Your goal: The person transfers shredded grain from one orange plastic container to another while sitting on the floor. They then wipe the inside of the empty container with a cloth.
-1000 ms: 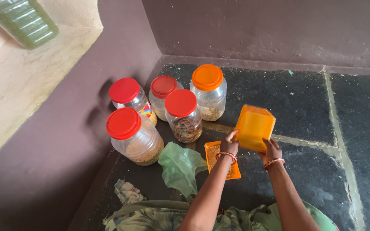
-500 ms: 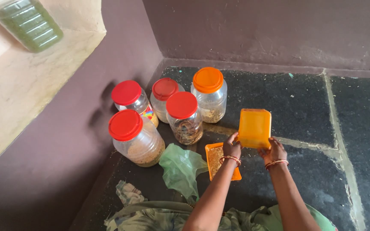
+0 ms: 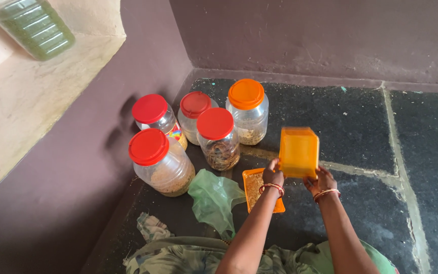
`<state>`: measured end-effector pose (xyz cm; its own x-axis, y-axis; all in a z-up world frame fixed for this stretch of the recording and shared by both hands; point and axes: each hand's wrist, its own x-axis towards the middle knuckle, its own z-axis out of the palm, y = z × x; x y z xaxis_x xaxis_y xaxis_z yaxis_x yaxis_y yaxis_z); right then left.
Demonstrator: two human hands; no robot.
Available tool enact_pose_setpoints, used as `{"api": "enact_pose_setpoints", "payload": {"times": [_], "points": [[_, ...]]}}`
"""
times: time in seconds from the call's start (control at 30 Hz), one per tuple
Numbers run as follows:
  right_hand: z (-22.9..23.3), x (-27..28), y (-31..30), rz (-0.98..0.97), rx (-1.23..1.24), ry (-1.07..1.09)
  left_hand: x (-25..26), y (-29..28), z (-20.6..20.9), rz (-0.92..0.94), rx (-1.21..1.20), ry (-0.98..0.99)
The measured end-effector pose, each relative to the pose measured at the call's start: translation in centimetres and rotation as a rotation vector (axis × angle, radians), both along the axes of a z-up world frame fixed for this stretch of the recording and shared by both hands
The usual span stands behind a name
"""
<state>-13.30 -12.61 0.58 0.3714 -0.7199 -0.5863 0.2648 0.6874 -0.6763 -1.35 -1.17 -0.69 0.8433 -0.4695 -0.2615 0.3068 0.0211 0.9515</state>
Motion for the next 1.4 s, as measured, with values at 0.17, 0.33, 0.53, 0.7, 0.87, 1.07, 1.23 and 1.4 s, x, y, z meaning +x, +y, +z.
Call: {"api": "enact_pose_setpoints", "payload": {"times": [0.17, 0.33, 0.53, 0.7, 0.87, 1.07, 1.23, 1.4], "points": [[0.1, 0.3, -0.4, -0.077, -0.098, -0.069, 0.9, 1.2, -0.8, -0.134, -0.014, 0.119], [1.9, -0.4, -1.2, -0.251, -0.349, -0.058, 2.9, 7.6, -1.7, -0.195, 0.37, -0.838], [7.2, -1.6, 1.8, 0.033, -0.927, 0.236, 0.2, 15.8, -0.3, -0.226, 0.888, -0.613], [10.0, -2.2, 5.0, 0.196, -1.094, 0.649, 1.0, 18.1, -0.2, -0.291, 1.07, -0.885], [10.3, -2.5, 5.6, 0.251, -1.279, 0.655, 5.3, 20.4, -2.0, -0.386, 1.44, -0.823], [9.9, -2.2, 6.3, 0.399, -1.376, 0.696, 9.4, 27.3, -1.7, -0.551, 1.8, -0.313], [10.0, -1.7, 6.8, 0.517, -1.453, 0.666, 10.7, 27.2, -1.0, -0.716, 1.779, -0.395], [10.3, -1.1, 7.6, 0.61, -1.503, 0.624, 7.9, 21.6, -1.8, -0.43, 1.333, -0.783]]}}
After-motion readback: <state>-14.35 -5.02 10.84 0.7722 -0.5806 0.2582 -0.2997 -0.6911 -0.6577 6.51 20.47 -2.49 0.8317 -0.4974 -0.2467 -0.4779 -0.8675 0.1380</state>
